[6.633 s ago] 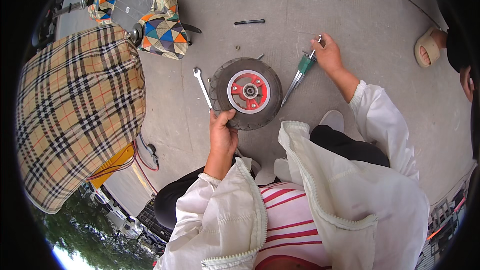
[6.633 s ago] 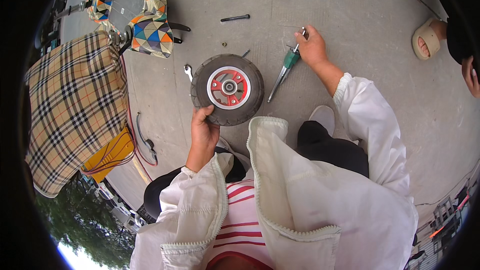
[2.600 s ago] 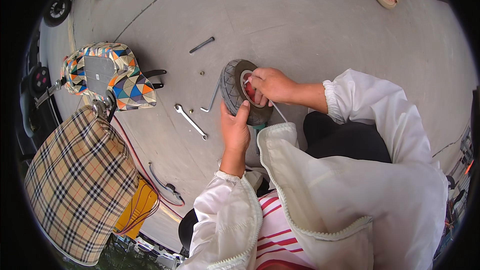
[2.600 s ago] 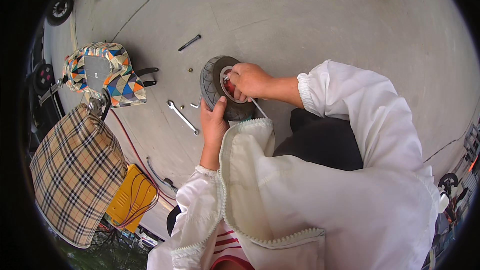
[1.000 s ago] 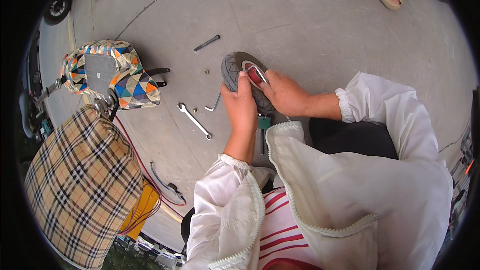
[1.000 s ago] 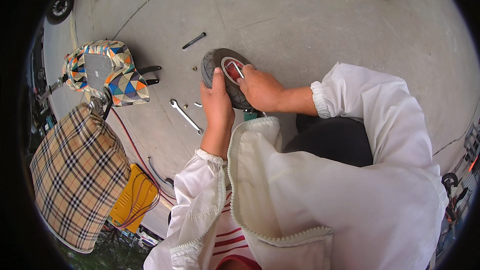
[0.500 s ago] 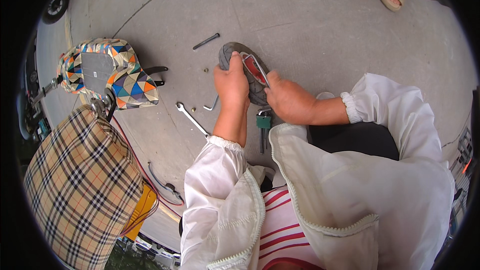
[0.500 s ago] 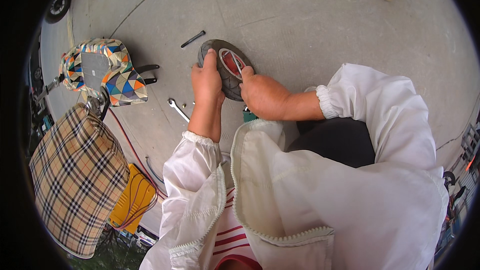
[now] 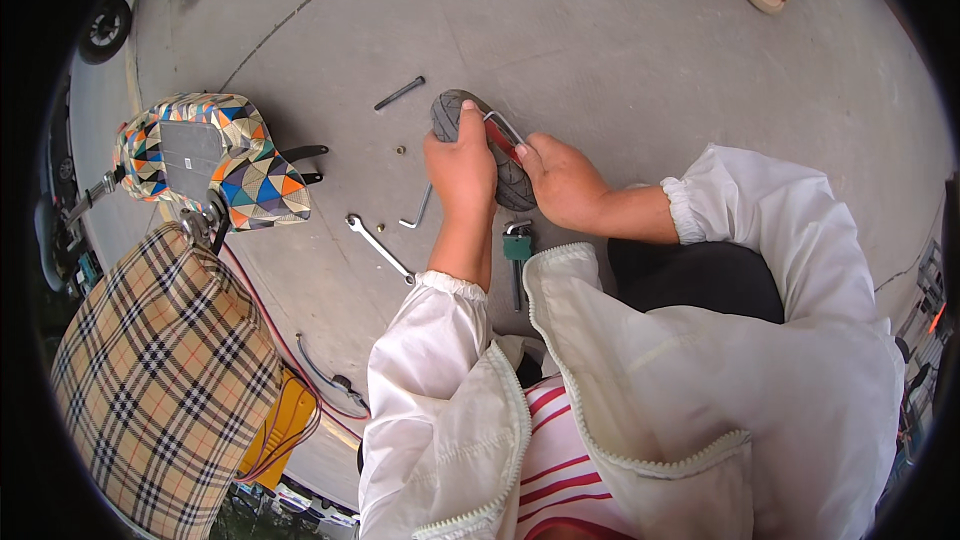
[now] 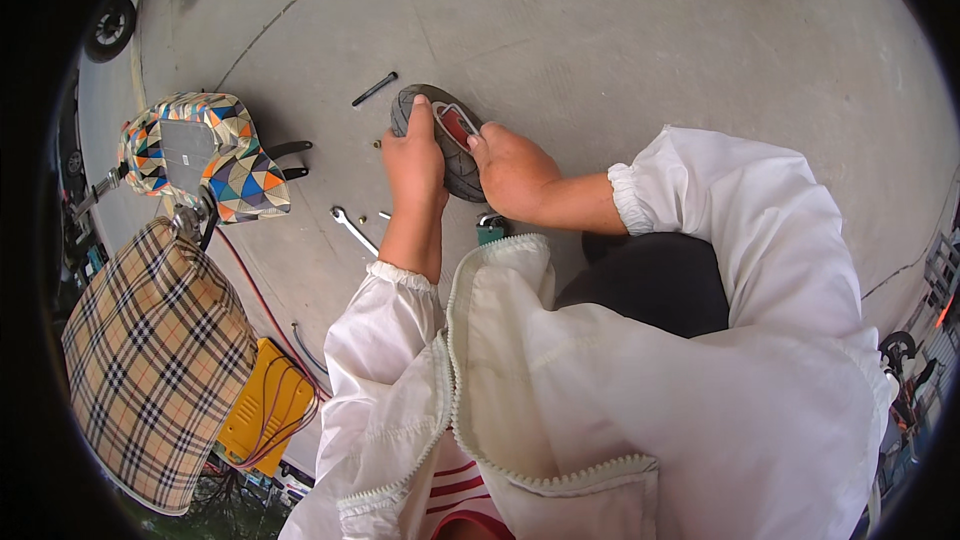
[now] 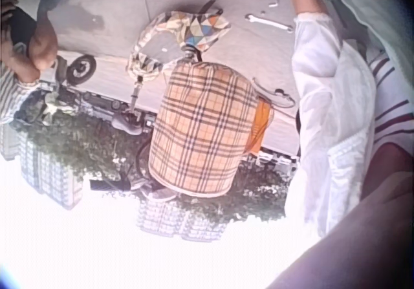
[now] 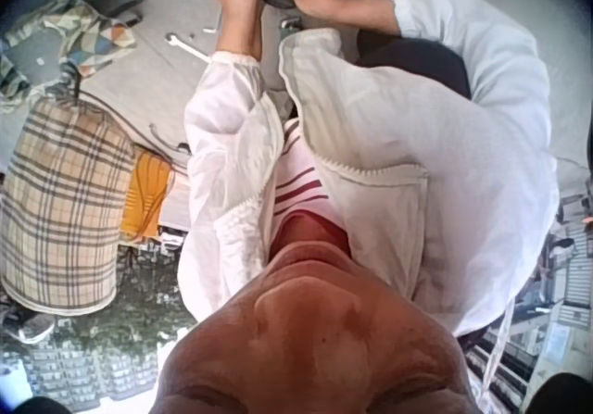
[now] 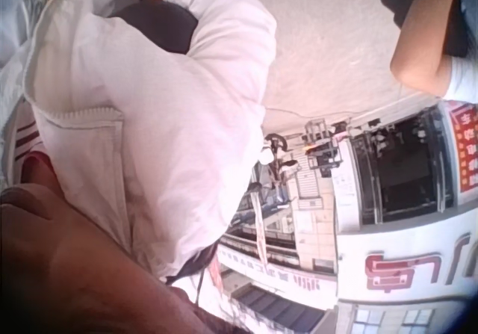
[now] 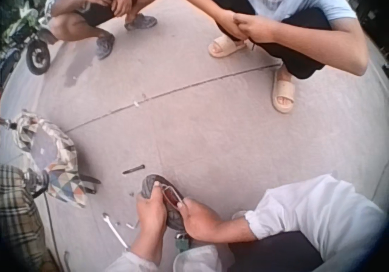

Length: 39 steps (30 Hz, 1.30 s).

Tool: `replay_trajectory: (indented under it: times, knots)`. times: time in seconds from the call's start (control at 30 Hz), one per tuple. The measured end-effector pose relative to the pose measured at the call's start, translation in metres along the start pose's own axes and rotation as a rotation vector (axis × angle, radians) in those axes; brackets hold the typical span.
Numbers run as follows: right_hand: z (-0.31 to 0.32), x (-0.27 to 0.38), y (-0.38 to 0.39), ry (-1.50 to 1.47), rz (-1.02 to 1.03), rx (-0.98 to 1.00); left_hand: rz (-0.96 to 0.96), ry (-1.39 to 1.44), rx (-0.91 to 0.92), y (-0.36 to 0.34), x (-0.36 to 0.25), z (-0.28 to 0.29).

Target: The person uses a wrench and an Allen key to loosen and remove bolts from a scooter wheel, then removes the wheel and continues to disassemble the hub components on the floor.

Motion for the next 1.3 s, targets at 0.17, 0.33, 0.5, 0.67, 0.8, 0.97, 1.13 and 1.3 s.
replay_trajectory:
  times: [0.17,0.33,0.5,0.67,0.8,0.97,1.13,1.3]
  knots:
    - [0.001,-0.003,-0.002,0.098,0.090,-0.087,0.038,0.054,0.014,-0.009,0.008,-0.001]
    - [0.003,-0.013,-0.002,0.119,0.182,-0.114,-0.011,0.029,-0.049,-0.002,0.003,-0.005]
    - [0.000,-0.019,-0.003,0.086,0.220,-0.132,0.020,0.098,-0.011,0.000,0.001,-0.006]
    - [-0.004,-0.016,-0.004,0.088,0.249,-0.150,0.062,0.150,-0.032,-0.005,0.001,0.000]
    - [-0.004,-0.018,-0.003,0.078,0.242,-0.162,0.076,0.165,-0.015,-0.007,0.003,-0.001]
    - [-0.004,-0.020,-0.002,0.087,0.257,-0.166,0.088,0.172,0.030,-0.010,0.004,0.001]
    - [-0.007,-0.013,-0.010,0.077,0.249,-0.139,0.173,0.273,-0.004,-0.009,-0.003,0.004]
    - [-0.017,0.005,-0.004,0.068,0.248,-0.100,0.297,0.491,0.149,-0.002,0.002,0.025]
Point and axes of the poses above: each hand's wrist, its own y-axis away from the middle knuckle, its own z-axis out of the back of the hand, x = y × z, the point moved 2 cm from there along -y, towards the middle knuckle, and after that the axes turned 3 degrees about y, right-handed, at the moved point
